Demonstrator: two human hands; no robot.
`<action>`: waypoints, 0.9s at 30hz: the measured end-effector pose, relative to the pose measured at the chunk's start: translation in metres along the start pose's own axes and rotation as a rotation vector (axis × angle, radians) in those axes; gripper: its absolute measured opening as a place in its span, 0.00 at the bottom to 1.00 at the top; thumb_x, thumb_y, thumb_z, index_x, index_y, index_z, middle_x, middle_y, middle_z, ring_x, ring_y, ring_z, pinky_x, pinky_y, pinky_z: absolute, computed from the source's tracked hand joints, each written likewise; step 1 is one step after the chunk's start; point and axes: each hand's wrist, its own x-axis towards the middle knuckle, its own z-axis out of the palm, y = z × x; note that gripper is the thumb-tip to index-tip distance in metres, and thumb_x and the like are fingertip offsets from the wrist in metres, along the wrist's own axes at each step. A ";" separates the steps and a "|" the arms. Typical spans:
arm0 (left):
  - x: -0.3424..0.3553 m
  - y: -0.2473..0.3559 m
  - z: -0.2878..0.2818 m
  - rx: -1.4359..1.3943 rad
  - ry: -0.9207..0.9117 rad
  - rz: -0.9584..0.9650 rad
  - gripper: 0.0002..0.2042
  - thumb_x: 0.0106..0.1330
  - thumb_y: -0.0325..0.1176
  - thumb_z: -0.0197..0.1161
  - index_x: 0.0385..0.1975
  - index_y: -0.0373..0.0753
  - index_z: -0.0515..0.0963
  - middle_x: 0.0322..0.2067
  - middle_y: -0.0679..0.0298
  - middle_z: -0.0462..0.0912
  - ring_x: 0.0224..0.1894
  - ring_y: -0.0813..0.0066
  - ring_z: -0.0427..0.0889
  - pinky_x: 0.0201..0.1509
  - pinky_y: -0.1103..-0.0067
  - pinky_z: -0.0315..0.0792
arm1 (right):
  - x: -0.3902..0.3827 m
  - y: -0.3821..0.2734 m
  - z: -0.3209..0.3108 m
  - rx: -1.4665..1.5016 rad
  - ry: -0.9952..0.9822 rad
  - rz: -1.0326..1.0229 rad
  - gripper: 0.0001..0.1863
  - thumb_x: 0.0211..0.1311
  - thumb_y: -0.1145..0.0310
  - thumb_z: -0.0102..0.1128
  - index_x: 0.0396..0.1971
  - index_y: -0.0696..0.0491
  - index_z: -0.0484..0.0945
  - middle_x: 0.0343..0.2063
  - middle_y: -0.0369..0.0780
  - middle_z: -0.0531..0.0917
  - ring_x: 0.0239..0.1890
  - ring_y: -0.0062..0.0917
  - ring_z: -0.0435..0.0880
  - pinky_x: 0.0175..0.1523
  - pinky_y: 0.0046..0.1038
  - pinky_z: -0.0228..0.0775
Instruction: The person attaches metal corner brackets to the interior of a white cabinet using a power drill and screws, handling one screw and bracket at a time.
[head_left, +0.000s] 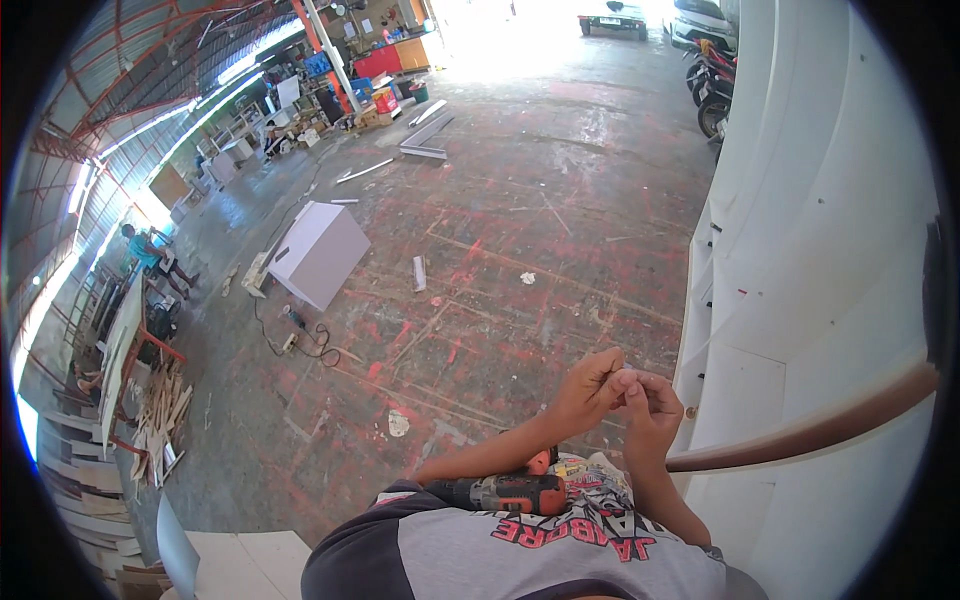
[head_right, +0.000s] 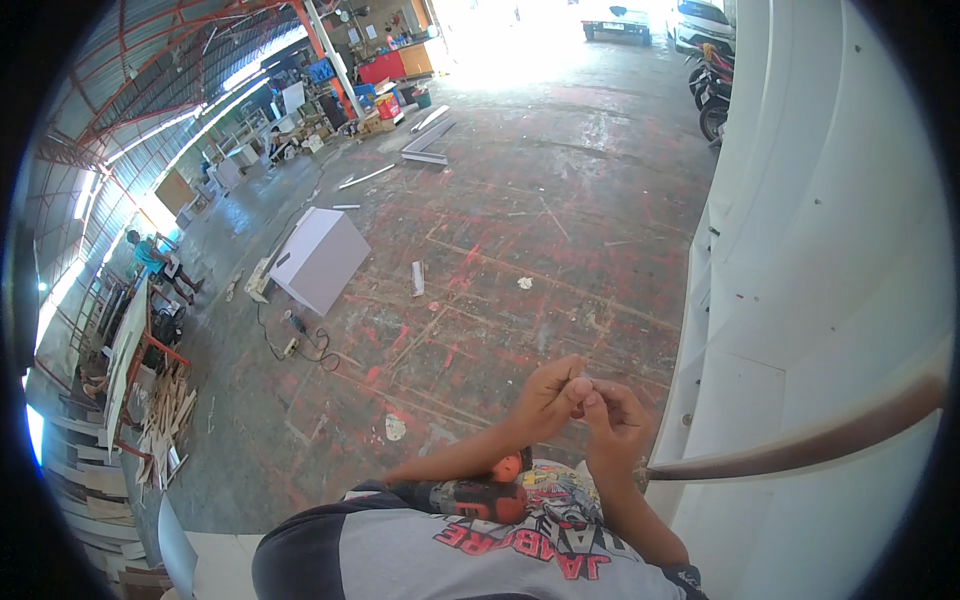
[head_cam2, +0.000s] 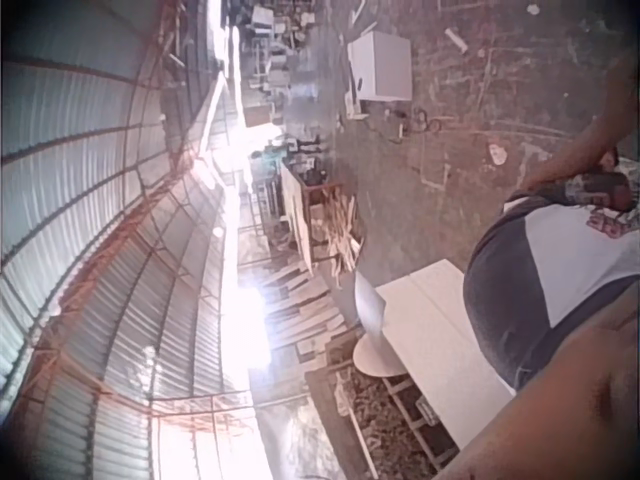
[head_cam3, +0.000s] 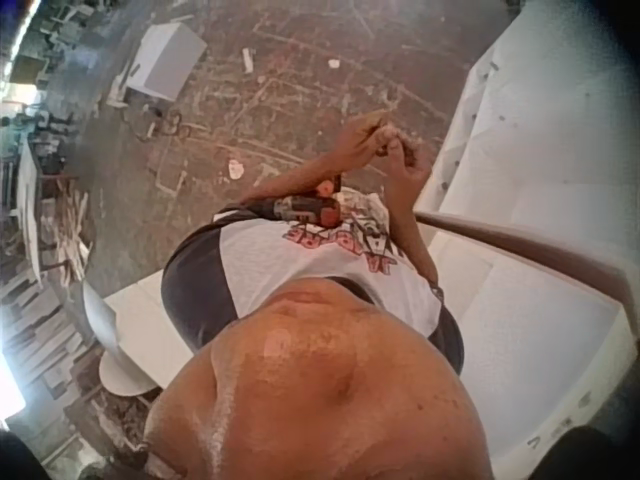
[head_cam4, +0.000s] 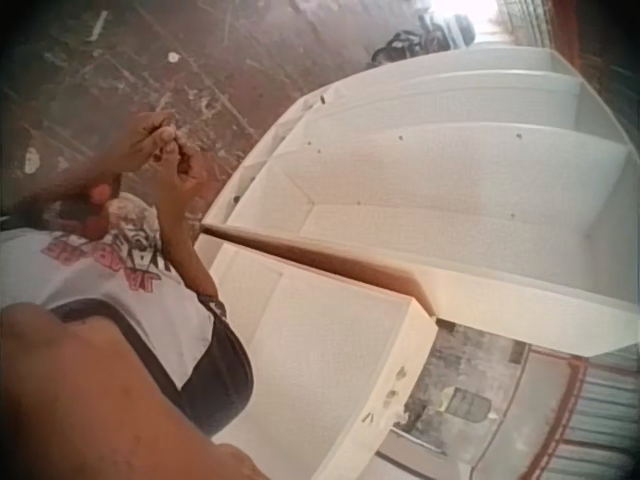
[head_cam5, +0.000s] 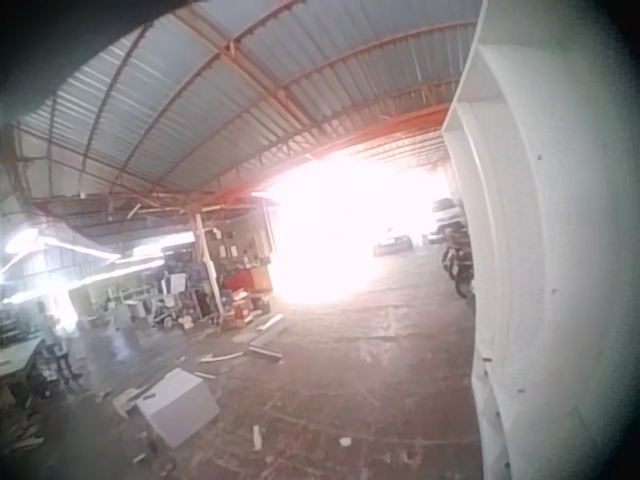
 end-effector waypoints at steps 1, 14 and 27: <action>0.002 0.002 -0.001 -0.039 0.009 0.009 0.15 0.77 0.41 0.55 0.28 0.39 0.69 0.24 0.71 0.68 0.26 0.86 0.67 0.28 0.83 0.65 | 0.003 0.003 -0.001 0.020 -0.033 -0.016 0.09 0.70 0.70 0.62 0.41 0.61 0.81 0.32 0.39 0.85 0.30 0.19 0.83 0.38 0.24 0.79; -0.004 0.003 0.008 -0.534 -0.035 -0.154 0.16 0.77 0.44 0.56 0.29 0.42 0.64 0.23 0.74 0.63 0.25 0.87 0.64 0.26 0.84 0.61 | 0.007 -0.009 -0.015 0.130 -0.174 0.131 0.04 0.65 0.75 0.64 0.36 0.58 0.77 0.31 0.39 0.83 0.30 0.20 0.83 0.39 0.24 0.79; 0.009 -0.016 -0.002 -1.022 0.328 -0.404 0.11 0.76 0.31 0.44 0.51 0.38 0.70 0.26 0.67 0.68 0.24 0.80 0.62 0.30 0.79 0.62 | -0.024 -0.001 -0.003 -0.046 -0.692 0.231 0.04 0.60 0.79 0.57 0.34 0.59 0.75 0.32 0.39 0.83 0.37 0.19 0.86 0.45 0.24 0.79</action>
